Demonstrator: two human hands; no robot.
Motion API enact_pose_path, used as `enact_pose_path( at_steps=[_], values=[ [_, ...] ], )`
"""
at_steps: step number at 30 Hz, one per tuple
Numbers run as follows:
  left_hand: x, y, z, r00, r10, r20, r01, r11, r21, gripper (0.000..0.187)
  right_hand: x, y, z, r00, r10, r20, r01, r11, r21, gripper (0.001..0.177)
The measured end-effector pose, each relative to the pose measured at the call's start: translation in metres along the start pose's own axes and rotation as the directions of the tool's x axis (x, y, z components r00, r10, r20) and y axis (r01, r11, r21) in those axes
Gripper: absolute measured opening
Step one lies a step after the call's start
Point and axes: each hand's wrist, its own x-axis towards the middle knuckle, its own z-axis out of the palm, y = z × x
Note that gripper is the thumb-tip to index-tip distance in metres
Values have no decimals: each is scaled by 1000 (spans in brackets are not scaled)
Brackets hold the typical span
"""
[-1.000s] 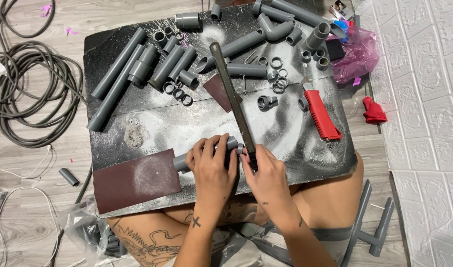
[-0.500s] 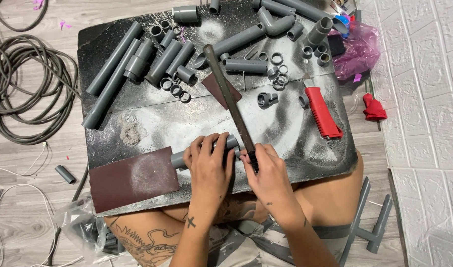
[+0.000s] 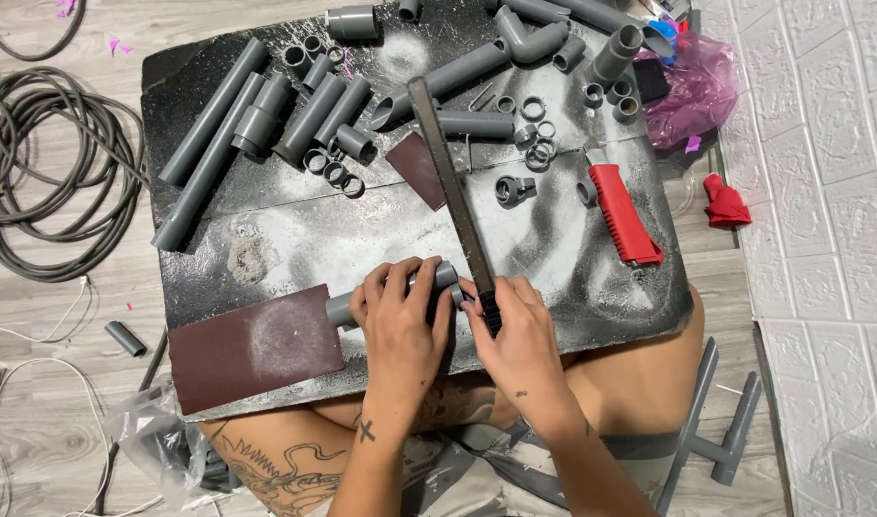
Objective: A person uses a hacksaw blade to cut through a PVC pipe while working on the floor.
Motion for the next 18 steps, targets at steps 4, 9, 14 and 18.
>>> enact_pose_path(
  at_steps=[4,9,14,18],
  values=[
    [1,0,2,1000,1,-9,-1,1000,-1,36,-1,5,4,1000,17,1,-17,1000,8,25],
    [0,-1,3,1000,9,-28,-9,1000,5,37,-2,9,4,1000,5,-2,-5,1000,12,25],
    [1,-1,3,1000,10,-27,-10,1000,2,37,1,3,0,1000,-2,-1,2,1000,15,21],
    [2,2,-1,1000,7,-18,-7,1000,-11,36,2,6,0,1000,-11,8,11,999,32,16]
  ],
)
